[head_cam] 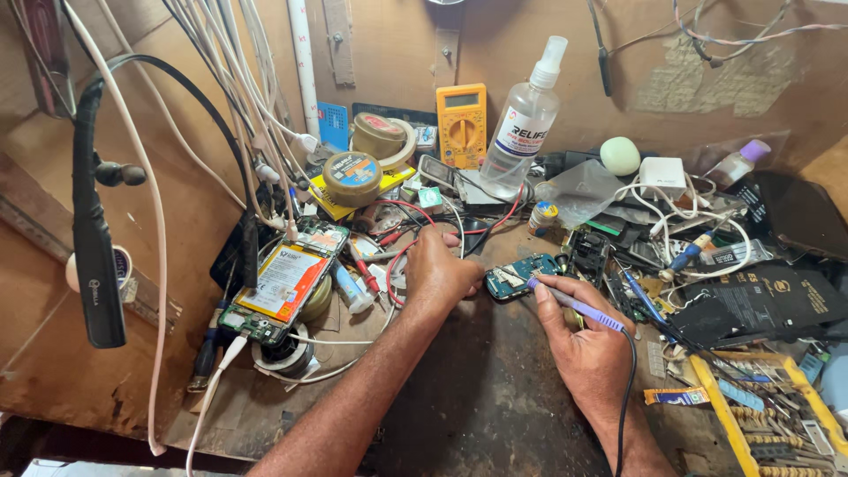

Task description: The person works at a cluttered electronics repair bench on a phone motherboard, using a purple-handled soldering iron to touch points on the board. They briefly pick up and open a roll of tape, set it down, and continue soldering and repositioning the board with both hands.

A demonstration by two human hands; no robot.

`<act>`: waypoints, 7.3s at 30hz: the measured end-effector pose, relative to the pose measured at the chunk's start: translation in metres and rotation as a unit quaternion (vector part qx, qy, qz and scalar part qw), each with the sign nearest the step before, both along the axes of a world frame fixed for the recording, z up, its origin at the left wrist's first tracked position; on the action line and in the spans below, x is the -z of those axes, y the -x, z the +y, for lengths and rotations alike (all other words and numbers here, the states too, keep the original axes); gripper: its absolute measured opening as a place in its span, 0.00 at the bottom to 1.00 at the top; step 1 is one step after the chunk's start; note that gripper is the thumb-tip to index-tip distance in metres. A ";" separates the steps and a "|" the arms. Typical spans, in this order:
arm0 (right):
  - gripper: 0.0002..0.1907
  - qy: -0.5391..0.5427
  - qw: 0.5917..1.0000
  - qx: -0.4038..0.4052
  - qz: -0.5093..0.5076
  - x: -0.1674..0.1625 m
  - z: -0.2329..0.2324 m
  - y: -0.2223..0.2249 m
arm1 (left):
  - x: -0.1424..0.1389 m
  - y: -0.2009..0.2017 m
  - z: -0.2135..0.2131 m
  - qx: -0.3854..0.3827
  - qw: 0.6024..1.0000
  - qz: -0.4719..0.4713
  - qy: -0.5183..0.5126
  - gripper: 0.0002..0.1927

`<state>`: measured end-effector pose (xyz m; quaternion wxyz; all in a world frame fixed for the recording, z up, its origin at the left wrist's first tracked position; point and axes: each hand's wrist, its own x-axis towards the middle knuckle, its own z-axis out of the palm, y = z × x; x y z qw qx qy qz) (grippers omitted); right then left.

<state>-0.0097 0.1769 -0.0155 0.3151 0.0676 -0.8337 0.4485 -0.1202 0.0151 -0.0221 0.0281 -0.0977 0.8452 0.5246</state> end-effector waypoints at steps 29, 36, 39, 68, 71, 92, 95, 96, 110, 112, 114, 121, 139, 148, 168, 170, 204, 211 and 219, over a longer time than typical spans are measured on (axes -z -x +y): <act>0.09 0.012 1.000 0.007 -0.012 0.000 -0.002 -0.002 | 0.001 -0.003 -0.001 0.006 1.000 0.001 -0.008 0.27; 0.09 0.011 1.000 0.013 -0.022 -0.003 -0.002 -0.002 | -0.005 -0.007 -0.001 0.009 1.000 -0.002 -0.005 0.29; 0.09 0.010 0.999 0.020 -0.030 -0.004 -0.002 -0.003 | -0.004 -0.008 -0.002 0.007 1.000 0.009 0.000 0.28; 0.10 -0.008 1.000 0.008 -0.008 -0.003 0.001 0.004 | 0.015 -0.042 -0.003 0.098 0.957 0.269 -0.046 0.24; 0.10 -0.002 1.000 0.009 -0.012 -0.003 0.001 0.004 | 0.014 -0.043 -0.002 0.101 0.951 0.291 -0.024 0.25; 0.10 0.001 1.000 0.010 -0.012 -0.001 0.001 0.004 | 0.010 -0.042 0.000 0.091 0.957 0.276 -0.009 0.24; 0.10 0.007 1.000 0.012 -0.018 -0.001 0.000 0.004 | 0.011 -0.043 0.000 0.090 0.955 0.283 -0.017 0.23; 0.10 0.009 1.000 0.010 -0.018 -0.001 0.000 0.004 | 0.012 -0.043 0.000 0.090 0.954 0.285 -0.018 0.23; 0.10 0.011 1.000 0.007 -0.007 0.001 0.000 0.003 | 0.012 -0.043 -0.002 0.073 0.962 0.253 -0.068 0.22; 0.10 0.007 1.000 0.005 -0.001 0.002 0.001 0.003 | 0.014 -0.042 -0.001 0.064 0.963 0.254 -0.068 0.22; 0.10 0.008 1.000 0.002 -0.002 0.002 0.001 0.003 | 0.017 -0.041 -0.002 0.060 0.964 0.247 -0.083 0.23; 0.10 0.010 1.000 0.007 -0.004 0.000 0.000 0.003 | 0.021 -0.035 -0.003 0.047 0.963 0.231 -0.133 0.23; 0.10 0.000 0.999 0.032 0.024 -0.003 -0.002 -0.001 | 0.017 -0.062 -0.010 0.070 0.864 0.140 -0.479 0.26; 0.11 0.013 0.999 0.022 0.041 0.001 -0.006 0.000 | 0.012 -0.101 -0.013 0.043 0.871 0.127 -0.472 0.25; 0.12 0.086 0.986 -0.137 0.041 0.020 -0.011 -0.004 | 0.004 -0.109 -0.008 -0.011 0.934 0.242 -0.262 0.17; 0.12 0.084 0.986 -0.133 0.048 0.021 -0.011 -0.004 | 0.004 -0.108 -0.008 -0.010 0.934 0.242 -0.263 0.17; 0.10 0.160 0.976 -0.139 -0.046 0.019 -0.010 -0.002 | 0.034 -0.093 -0.008 0.038 0.862 0.121 -0.491 0.22; 0.11 0.211 0.964 -0.140 -0.081 0.022 -0.010 0.000 | 0.038 -0.095 -0.006 0.058 0.869 0.121 -0.477 0.24; 0.12 0.195 0.969 -0.119 -0.093 0.027 -0.007 0.001 | 0.039 -0.098 -0.005 0.065 0.881 0.114 -0.455 0.24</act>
